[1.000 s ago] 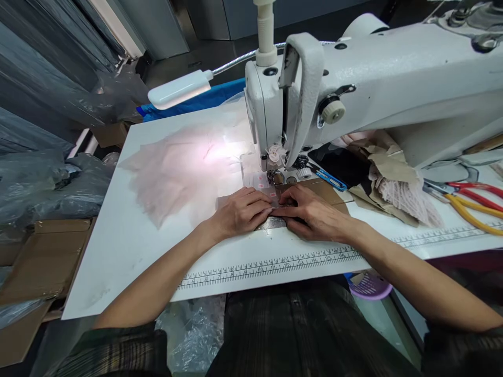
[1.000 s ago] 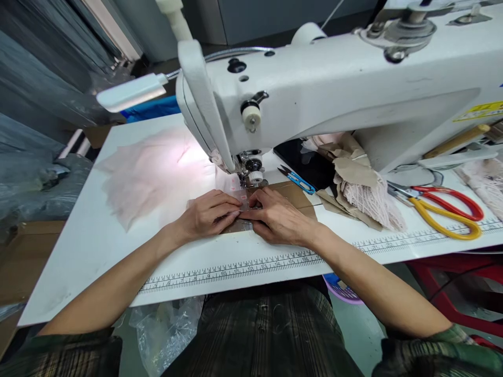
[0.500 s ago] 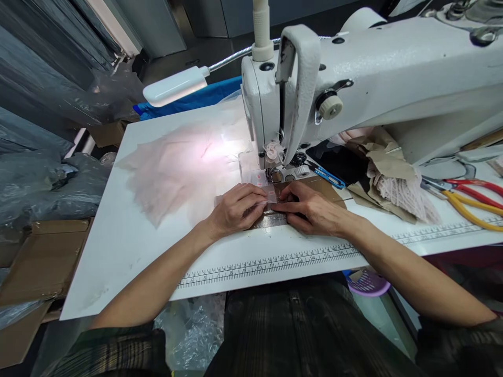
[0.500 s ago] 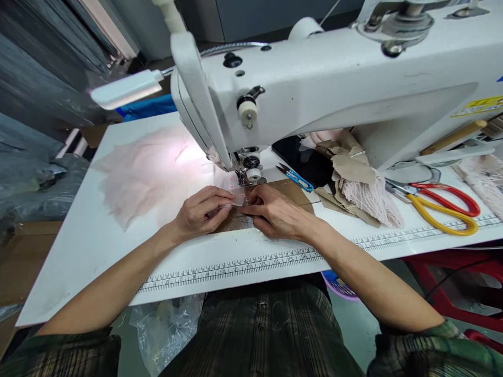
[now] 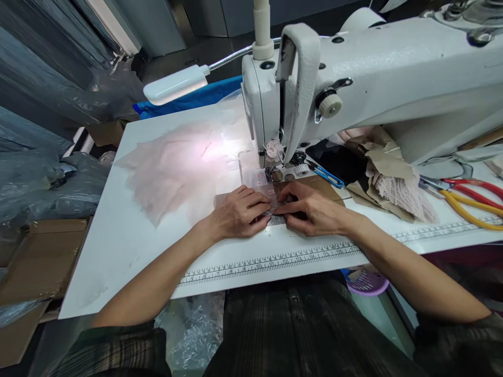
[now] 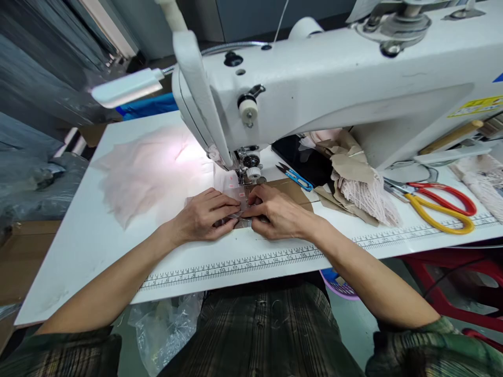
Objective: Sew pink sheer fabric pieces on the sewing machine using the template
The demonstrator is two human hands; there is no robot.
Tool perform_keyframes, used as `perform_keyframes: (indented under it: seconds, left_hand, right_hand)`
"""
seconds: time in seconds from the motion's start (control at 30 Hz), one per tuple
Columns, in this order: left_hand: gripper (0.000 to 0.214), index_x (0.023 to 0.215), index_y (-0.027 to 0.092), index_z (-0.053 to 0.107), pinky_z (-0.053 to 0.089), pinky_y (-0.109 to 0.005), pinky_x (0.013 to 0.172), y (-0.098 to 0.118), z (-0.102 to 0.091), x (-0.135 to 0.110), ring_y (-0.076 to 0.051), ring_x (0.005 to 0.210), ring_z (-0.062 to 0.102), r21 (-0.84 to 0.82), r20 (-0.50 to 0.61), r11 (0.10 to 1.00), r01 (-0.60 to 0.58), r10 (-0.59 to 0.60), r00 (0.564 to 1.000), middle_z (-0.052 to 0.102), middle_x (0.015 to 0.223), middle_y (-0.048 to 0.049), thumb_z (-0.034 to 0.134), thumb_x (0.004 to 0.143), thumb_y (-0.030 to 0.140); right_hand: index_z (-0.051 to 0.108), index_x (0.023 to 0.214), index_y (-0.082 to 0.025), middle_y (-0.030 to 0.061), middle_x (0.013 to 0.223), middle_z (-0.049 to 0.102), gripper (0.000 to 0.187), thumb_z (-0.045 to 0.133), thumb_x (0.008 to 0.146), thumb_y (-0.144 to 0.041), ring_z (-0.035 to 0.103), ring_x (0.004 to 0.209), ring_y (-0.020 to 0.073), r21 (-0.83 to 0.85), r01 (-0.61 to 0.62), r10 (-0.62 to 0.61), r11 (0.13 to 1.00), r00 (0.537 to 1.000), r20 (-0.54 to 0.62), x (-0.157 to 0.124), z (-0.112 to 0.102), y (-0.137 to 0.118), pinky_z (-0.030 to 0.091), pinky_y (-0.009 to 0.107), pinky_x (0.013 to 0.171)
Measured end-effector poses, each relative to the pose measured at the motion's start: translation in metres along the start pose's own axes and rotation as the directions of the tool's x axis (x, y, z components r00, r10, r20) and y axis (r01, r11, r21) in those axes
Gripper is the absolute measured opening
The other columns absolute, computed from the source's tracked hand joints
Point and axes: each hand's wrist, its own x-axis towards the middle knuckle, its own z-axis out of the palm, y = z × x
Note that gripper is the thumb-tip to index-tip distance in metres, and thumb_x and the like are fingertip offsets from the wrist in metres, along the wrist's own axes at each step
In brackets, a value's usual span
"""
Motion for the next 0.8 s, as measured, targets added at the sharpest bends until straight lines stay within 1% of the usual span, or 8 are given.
perform_keyframes:
  seconds: [0.1,0.17,0.23,0.37,0.53,0.67,0.8]
  left_hand:
    - [0.017,0.09,0.015,0.069,0.053,-0.034,0.069,0.002,0.0,0.0,-0.016,0.077,0.065,0.005,-0.01,1.0,0.005,-0.005,1.0,0.072,0.092,-0.0064,0.055,0.089,0.025]
    - [0.016,0.089,0.016,0.069,0.052,-0.033,0.067,0.003,0.002,0.0,-0.016,0.076,0.065,0.013,-0.036,1.0,0.008,-0.008,0.999,0.072,0.091,-0.0058,0.055,0.089,0.023]
    - [0.015,0.089,0.016,0.068,0.052,-0.032,0.066,0.003,0.005,-0.001,-0.015,0.075,0.065,0.027,-0.056,1.0,0.007,-0.005,0.998,0.072,0.09,-0.0048,0.055,0.09,0.022]
    - [0.013,0.089,0.018,0.068,0.051,-0.032,0.066,0.001,0.009,-0.002,-0.014,0.073,0.064,0.091,-0.072,0.996,-0.026,0.032,0.997,0.072,0.09,-0.0038,0.056,0.09,0.021]
    - [0.011,0.092,0.018,0.067,0.05,-0.032,0.065,0.001,0.009,-0.002,-0.015,0.072,0.062,0.135,-0.079,0.989,-0.053,0.064,0.995,0.072,0.091,-0.0045,0.057,0.09,0.021]
    - [0.012,0.093,0.015,0.068,0.051,-0.033,0.067,0.003,0.007,-0.002,-0.016,0.074,0.063,0.111,-0.091,0.993,-0.052,0.062,0.994,0.072,0.091,-0.006,0.06,0.087,0.022]
    - [0.017,0.092,0.014,0.068,0.051,-0.033,0.068,0.005,0.004,-0.002,-0.017,0.077,0.064,0.06,-0.076,0.998,-0.018,0.022,0.997,0.071,0.091,-0.0067,0.058,0.087,0.027]
  right_hand:
    - [0.069,0.119,-0.023,0.0085,0.111,0.062,0.039,0.053,0.084,-0.019,0.059,0.098,0.0238,0.025,-0.059,0.059,0.998,0.998,0.033,0.008,-0.009,0.007,0.05,0.039,0.089]
    - [0.066,0.124,-0.021,0.0099,0.11,0.062,0.042,0.052,0.084,-0.019,0.06,0.093,0.0239,-0.04,-0.09,0.091,0.995,0.996,0.024,0.011,-0.01,0.013,0.05,0.038,0.085]
    - [0.065,0.125,-0.022,0.0103,0.112,0.061,0.043,0.052,0.084,-0.019,0.06,0.093,0.0238,-0.104,-0.101,0.101,0.989,0.995,-0.002,0.012,-0.007,0.017,0.05,0.037,0.083]
    - [0.067,0.123,-0.022,0.0102,0.112,0.059,0.042,0.053,0.084,-0.017,0.058,0.095,0.0236,-0.146,-0.078,0.069,0.986,0.996,-0.06,0.007,0.003,0.017,0.05,0.035,0.082]
    - [0.07,0.117,-0.019,0.011,0.11,0.059,0.04,0.053,0.081,-0.012,0.057,0.095,0.0233,-0.137,-0.052,0.038,0.989,0.993,-0.109,0.005,0.006,0.012,0.05,0.036,0.084]
    - [0.071,0.116,-0.02,0.0107,0.109,0.058,0.039,0.053,0.082,-0.012,0.056,0.096,0.0229,-0.133,-0.032,0.014,0.991,0.992,-0.128,0.006,0.006,0.013,0.05,0.036,0.085]
    - [0.071,0.115,-0.021,0.0107,0.108,0.058,0.037,0.052,0.084,-0.013,0.056,0.097,0.0226,-0.142,0.012,-0.028,0.99,0.994,-0.11,0.005,0.006,0.015,0.051,0.037,0.085]
